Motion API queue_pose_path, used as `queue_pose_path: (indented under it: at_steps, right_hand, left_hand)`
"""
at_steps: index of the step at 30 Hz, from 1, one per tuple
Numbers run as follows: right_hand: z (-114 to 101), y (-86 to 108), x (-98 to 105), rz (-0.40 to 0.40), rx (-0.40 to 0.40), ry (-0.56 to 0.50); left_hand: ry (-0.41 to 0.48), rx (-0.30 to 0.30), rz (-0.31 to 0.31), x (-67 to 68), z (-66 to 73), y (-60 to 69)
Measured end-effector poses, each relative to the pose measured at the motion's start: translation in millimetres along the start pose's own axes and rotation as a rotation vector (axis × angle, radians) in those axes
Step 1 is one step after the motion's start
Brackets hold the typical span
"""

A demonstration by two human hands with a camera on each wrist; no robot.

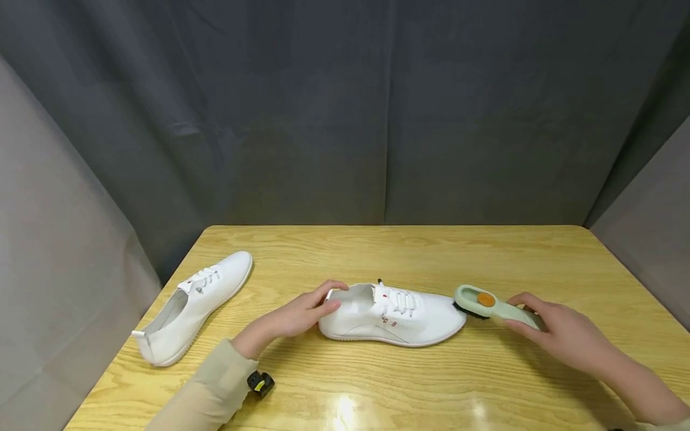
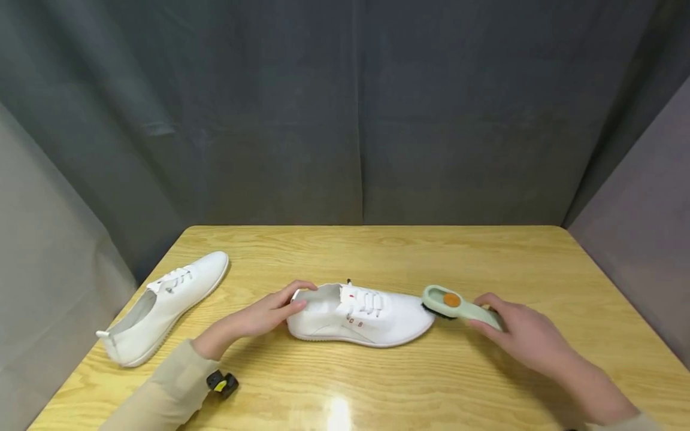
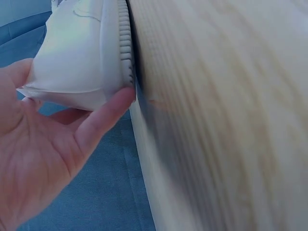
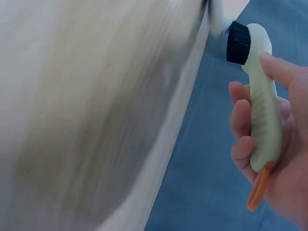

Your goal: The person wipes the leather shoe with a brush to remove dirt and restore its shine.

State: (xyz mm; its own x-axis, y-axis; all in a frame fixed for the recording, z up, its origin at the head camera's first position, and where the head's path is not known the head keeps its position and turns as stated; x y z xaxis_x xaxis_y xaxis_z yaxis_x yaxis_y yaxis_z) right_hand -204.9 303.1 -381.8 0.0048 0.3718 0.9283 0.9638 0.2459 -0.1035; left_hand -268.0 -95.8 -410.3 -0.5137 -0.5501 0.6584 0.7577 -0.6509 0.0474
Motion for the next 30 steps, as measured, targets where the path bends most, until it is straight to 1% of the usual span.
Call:
queue_pose_path:
  at_steps: [3, 5, 8, 15, 17, 19, 21, 23, 26, 30]
  right_hand:
    - [15.6, 7.8, 5.3, -0.001, -0.041, 0.014]
    - [16.0, 8.0, 8.4, 0.017, -0.044, 0.014]
    - [2.5, -0.8, 10.0, 0.036, -0.021, -0.013]
    - [-46.2, -33.8, -2.6, 0.008, 0.077, -0.059]
    - [-54.6, -40.9, -7.3, -0.001, 0.104, -0.067]
    - [-58.4, -46.5, -11.8, -0.018, 0.119, -0.081]
    - [-55.9, -50.6, -16.1, -0.042, 0.112, -0.095]
    - [-48.3, -52.8, -19.6, -0.073, 0.087, -0.110]
    - [-30.7, -52.1, -21.5, -0.112, 0.028, -0.116]
    - [-8.8, -47.2, -18.4, -0.155, -0.050, -0.118]
  left_hand:
    - [0.009, 0.002, -0.010, -0.7, -0.1, 0.3]
    - [0.013, 0.003, -0.014, -0.9, -0.1, 0.3]
    - [0.016, 0.003, -0.019, -0.8, -0.3, 0.1]
    - [0.028, 0.004, -0.041, -2.9, -1.3, 1.3]
    - [0.037, 0.006, -0.047, -3.9, -1.7, 2.0]
    - [0.045, 0.008, -0.050, -4.7, -2.1, 2.5]
    - [0.051, 0.008, -0.053, -5.4, -2.5, 2.6]
    - [0.047, 0.010, -0.052, -5.3, -2.5, 2.8]
    - [0.038, 0.006, -0.047, -5.3, -2.4, 2.7]
    - [0.038, 0.004, -0.045, -5.2, -2.4, 2.8]
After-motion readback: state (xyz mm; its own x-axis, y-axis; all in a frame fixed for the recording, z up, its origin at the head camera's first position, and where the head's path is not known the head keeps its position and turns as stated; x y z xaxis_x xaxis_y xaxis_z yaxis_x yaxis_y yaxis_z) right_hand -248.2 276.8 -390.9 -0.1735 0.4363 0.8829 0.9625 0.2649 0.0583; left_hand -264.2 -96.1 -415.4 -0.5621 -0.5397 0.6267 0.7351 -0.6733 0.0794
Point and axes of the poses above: each hand's wrist, its own y-axis away from the middle knuckle, its own x-axis out of the back of the hand, z = x × y, the point moved 6 cm from there along -y, towards the middle knuckle, and after that the axes turned 1 degree about -x, right-handed, at the moved point
